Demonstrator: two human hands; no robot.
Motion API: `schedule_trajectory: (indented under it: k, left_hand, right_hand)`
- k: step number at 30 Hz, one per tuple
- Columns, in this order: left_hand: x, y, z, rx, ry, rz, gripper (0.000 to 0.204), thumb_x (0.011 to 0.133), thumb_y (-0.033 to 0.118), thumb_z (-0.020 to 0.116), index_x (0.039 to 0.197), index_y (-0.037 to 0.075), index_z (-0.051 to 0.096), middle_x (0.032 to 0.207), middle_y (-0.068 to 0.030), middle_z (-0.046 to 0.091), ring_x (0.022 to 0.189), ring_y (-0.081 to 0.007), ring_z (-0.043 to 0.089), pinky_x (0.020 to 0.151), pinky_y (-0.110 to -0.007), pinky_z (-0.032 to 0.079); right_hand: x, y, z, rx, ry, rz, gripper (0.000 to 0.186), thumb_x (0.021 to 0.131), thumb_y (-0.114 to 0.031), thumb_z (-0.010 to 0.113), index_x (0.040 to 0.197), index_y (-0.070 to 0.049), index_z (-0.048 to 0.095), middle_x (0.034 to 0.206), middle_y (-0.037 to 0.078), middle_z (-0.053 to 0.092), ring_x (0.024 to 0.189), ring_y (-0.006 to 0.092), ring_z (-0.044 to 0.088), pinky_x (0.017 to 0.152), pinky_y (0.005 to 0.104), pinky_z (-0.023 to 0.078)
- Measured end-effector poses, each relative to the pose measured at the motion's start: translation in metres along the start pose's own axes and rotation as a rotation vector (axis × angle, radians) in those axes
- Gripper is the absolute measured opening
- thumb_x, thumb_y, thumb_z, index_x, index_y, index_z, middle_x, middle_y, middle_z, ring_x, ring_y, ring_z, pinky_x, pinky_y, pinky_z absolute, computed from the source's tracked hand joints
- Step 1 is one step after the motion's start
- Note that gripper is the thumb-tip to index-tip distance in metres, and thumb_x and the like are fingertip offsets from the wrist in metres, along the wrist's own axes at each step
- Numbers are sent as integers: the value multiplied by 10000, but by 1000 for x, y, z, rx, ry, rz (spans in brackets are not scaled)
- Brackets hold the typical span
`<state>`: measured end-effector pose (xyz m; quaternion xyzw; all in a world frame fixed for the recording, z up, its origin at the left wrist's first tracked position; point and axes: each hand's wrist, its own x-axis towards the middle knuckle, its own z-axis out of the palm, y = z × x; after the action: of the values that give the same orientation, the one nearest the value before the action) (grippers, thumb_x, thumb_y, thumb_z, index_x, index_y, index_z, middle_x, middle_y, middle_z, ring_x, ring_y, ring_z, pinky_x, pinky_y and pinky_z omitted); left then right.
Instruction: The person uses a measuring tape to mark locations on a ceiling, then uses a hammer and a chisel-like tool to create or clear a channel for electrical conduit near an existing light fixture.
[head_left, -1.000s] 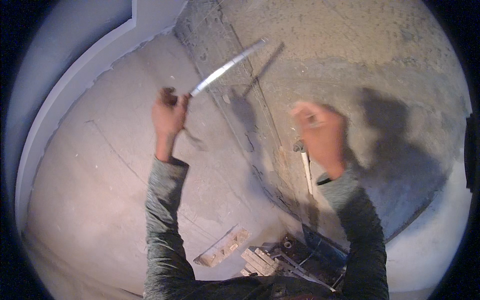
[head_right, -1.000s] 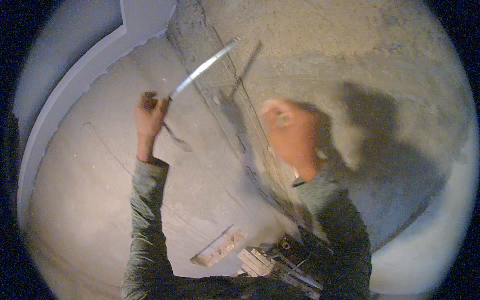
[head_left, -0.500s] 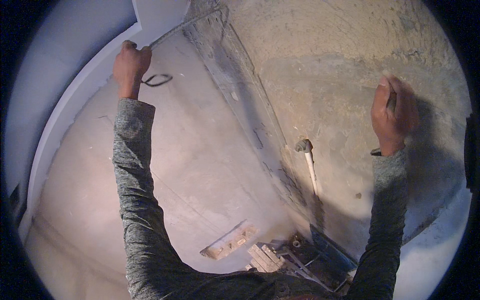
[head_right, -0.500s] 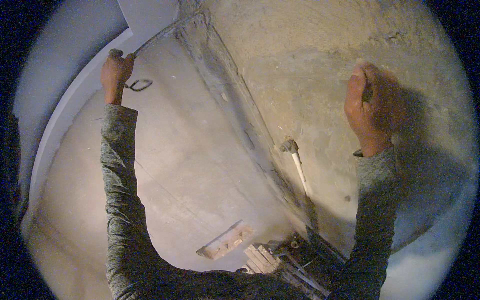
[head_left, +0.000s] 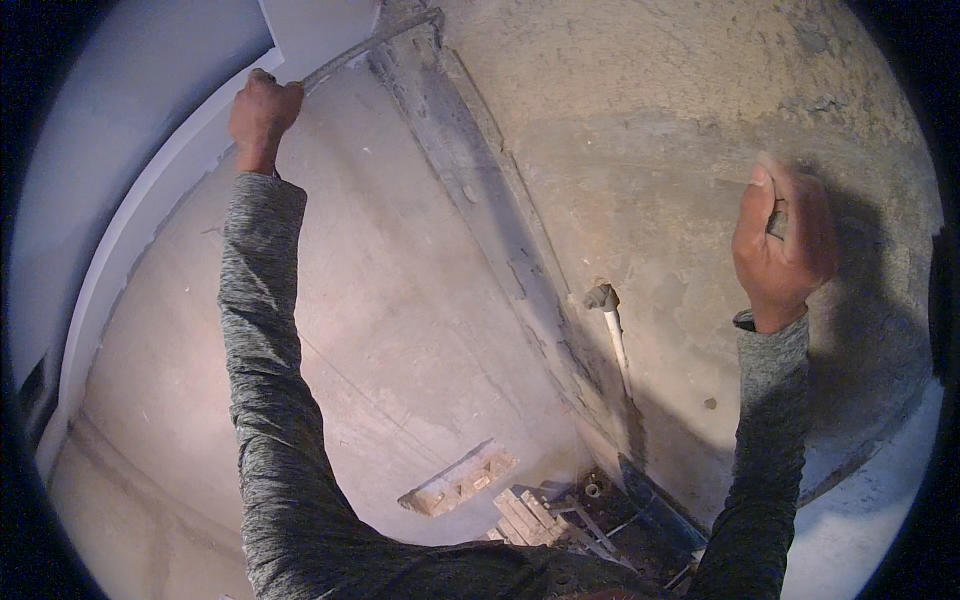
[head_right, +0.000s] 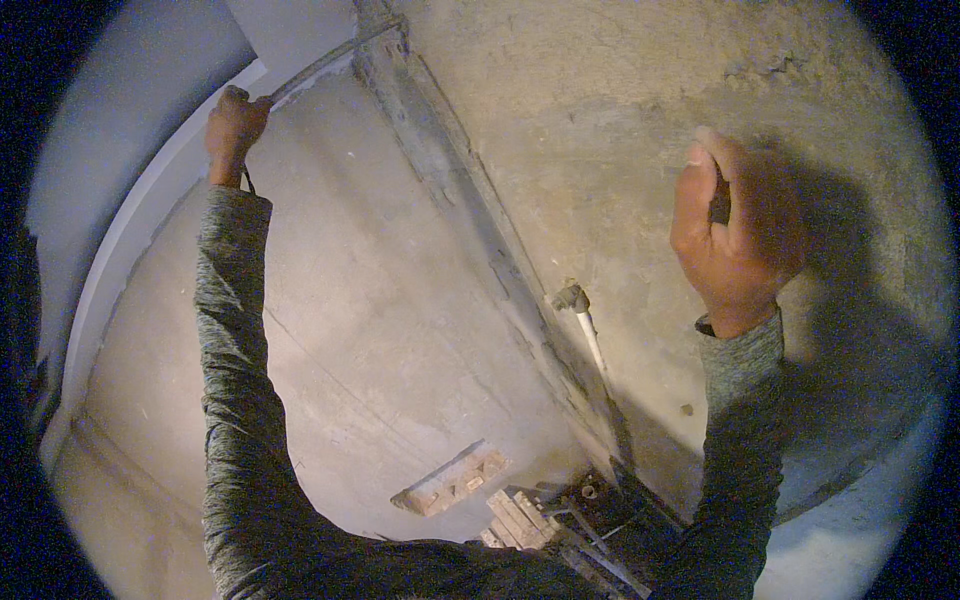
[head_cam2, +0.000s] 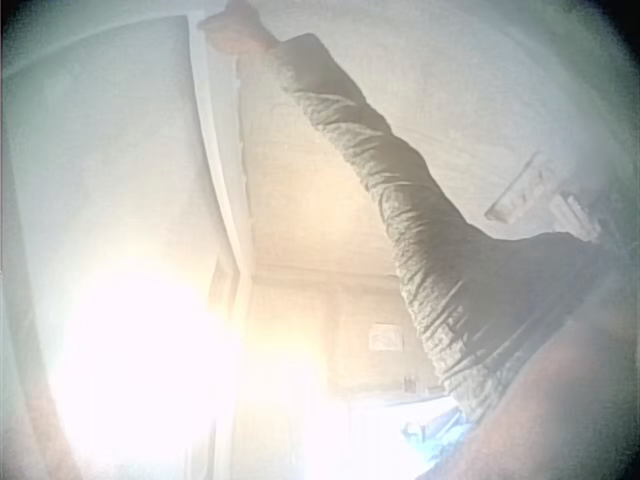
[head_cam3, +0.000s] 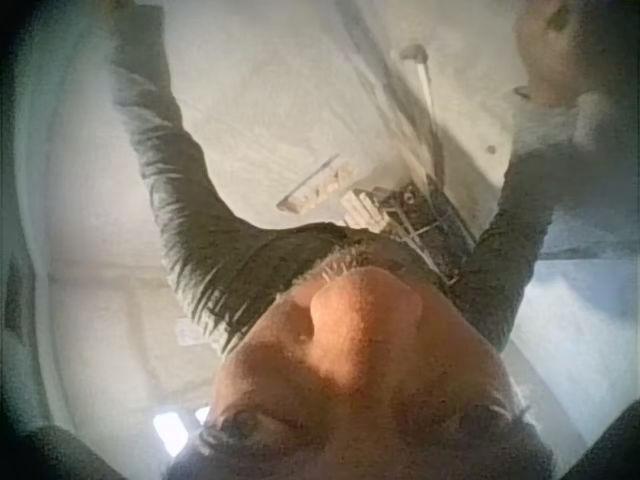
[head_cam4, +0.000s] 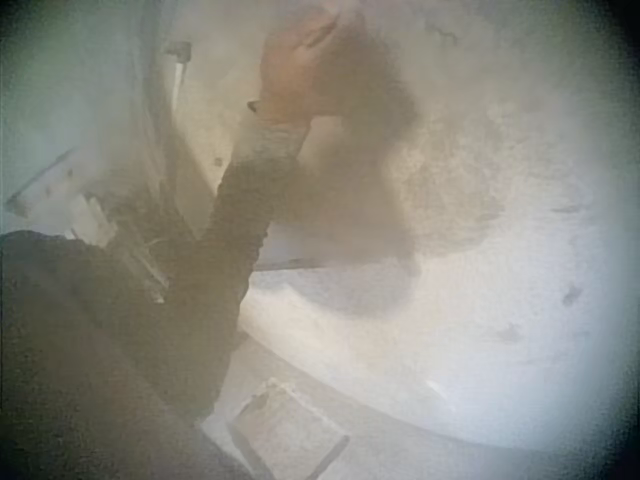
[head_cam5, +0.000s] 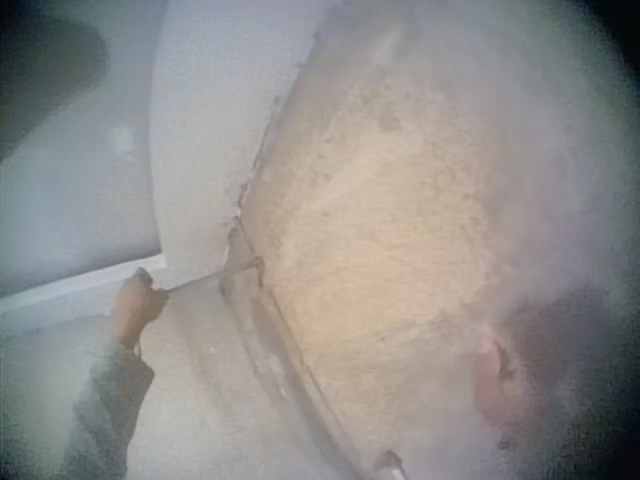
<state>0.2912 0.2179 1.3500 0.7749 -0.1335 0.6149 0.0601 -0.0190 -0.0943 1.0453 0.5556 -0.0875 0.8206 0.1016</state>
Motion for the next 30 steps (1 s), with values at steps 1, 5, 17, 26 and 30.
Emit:
schedule_trajectory:
  k: [1, 5, 17, 26, 30]
  left_hand:
    - [1, 1, 0, 6, -4, -2, 489, 758, 377, 629, 1121, 50, 624, 1110, -211, 666, 1052, -378, 634, 896, -472, 504]
    - [7, -4, 5, -6, -32, -4, 491, 759, 378, 629, 1122, 48, 625, 1112, -212, 665, 1061, -380, 630, 895, -474, 503]
    - [0, -1, 0, -23, -22, 23, 492, 764, 380, 628, 1121, 42, 632, 1103, -220, 666, 1043, -396, 631, 895, -466, 506]
    - [-5, 3, 0, -24, -64, -38, 507, 775, 382, 630, 1166, 59, 627, 1164, -208, 649, 1106, -373, 612, 930, -453, 493]
    - [3, -5, 9, -8, -55, -18, 513, 772, 385, 632, 1172, 65, 630, 1168, -204, 649, 1112, -371, 610, 935, -452, 491]
  right_hand:
    - [1, 0, 0, 8, 1, 2, 120, 861, -44, 664, 977, -52, 692, 869, 84, 686, 727, 204, 658, 660, 292, 518]
    - [4, -2, 1, 2, 54, -27, 136, 810, -57, 700, 945, -73, 690, 814, 92, 686, 684, 250, 661, 623, 325, 527]
    - [4, -1, 1, -16, 58, -42, 128, 818, -46, 696, 944, -66, 696, 828, 91, 691, 708, 240, 670, 644, 322, 532]
    - [0, 1, 0, -37, 11, -20, 125, 850, -30, 672, 972, -45, 692, 869, 100, 699, 765, 233, 689, 688, 312, 543]
    - [1, -3, -3, -68, -12, 9, 109, 846, -31, 679, 953, -38, 692, 850, 102, 699, 747, 239, 687, 677, 315, 544]
